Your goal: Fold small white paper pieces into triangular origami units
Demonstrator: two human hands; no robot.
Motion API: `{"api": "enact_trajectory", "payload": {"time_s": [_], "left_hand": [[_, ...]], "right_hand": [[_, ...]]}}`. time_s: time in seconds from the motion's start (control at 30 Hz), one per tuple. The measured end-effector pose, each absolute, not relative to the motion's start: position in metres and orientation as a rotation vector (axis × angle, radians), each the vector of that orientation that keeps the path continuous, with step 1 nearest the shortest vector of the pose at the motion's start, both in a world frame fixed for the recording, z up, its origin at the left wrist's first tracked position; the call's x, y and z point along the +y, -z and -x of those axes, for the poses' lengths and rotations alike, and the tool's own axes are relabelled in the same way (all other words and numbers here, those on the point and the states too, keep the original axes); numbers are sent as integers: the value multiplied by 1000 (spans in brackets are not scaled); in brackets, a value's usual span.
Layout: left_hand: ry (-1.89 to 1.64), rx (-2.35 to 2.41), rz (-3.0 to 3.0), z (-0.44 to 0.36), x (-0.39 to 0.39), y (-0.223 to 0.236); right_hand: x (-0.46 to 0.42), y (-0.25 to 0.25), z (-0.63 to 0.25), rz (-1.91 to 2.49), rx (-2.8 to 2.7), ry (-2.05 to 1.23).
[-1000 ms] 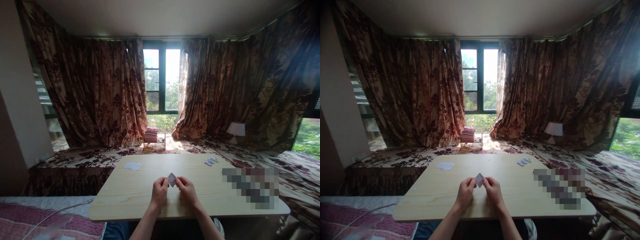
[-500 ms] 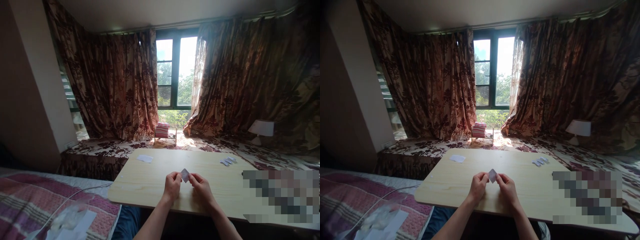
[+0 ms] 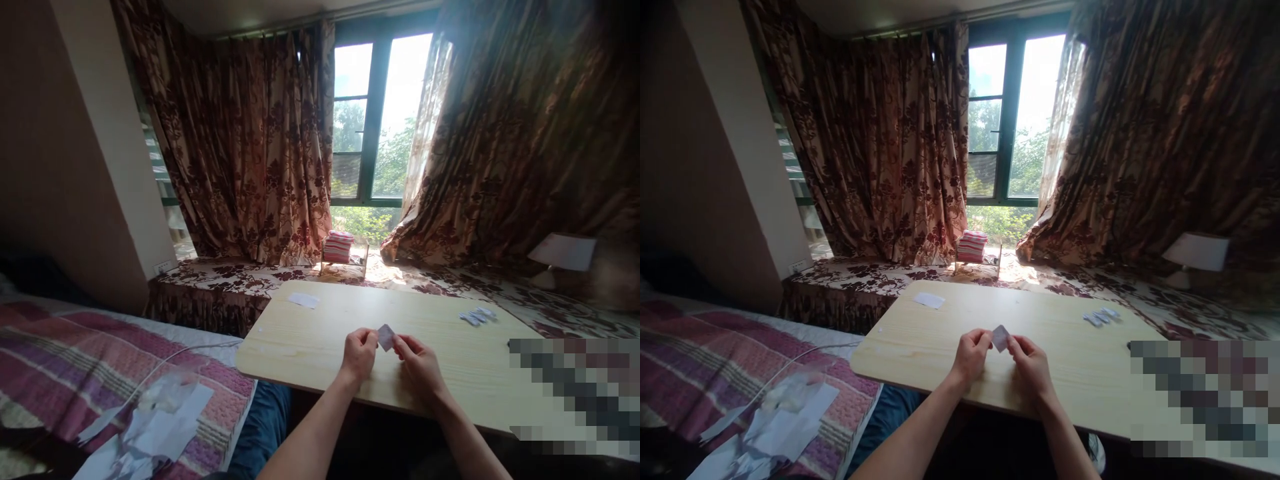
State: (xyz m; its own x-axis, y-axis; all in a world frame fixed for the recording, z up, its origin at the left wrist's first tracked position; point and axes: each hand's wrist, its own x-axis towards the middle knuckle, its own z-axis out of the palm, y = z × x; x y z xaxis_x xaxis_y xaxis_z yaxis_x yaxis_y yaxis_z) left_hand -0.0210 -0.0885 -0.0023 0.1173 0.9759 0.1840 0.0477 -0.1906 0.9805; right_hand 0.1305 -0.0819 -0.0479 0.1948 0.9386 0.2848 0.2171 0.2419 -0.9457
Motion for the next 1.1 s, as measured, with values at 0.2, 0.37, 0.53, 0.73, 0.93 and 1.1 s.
{"api": "enact_trajectory", "payload": {"time_s": [0.2, 0.37, 0.53, 0.73, 0.93, 1.1], "left_hand": [[-1272, 979, -1475, 20, -84, 5], [-1340, 926, -1480, 19, -82, 7], [-1350, 905, -1467, 18, -84, 3], [-1379, 915, -1452, 16, -87, -1], [-1447, 954, -1399, 19, -87, 2], [-1432, 951, -1382, 21, -86, 7]], "right_hand": [[-84, 40, -125, 1230, -1289, -746], [-88, 31, -124, 1207, -1292, -762], [-88, 30, -123, 1189, -1278, -765], [-87, 31, -122, 1176, -1258, -763], [-97, 21, -122, 1179, -1270, -765], [-100, 19, -121, 1184, -1356, -798]]}}
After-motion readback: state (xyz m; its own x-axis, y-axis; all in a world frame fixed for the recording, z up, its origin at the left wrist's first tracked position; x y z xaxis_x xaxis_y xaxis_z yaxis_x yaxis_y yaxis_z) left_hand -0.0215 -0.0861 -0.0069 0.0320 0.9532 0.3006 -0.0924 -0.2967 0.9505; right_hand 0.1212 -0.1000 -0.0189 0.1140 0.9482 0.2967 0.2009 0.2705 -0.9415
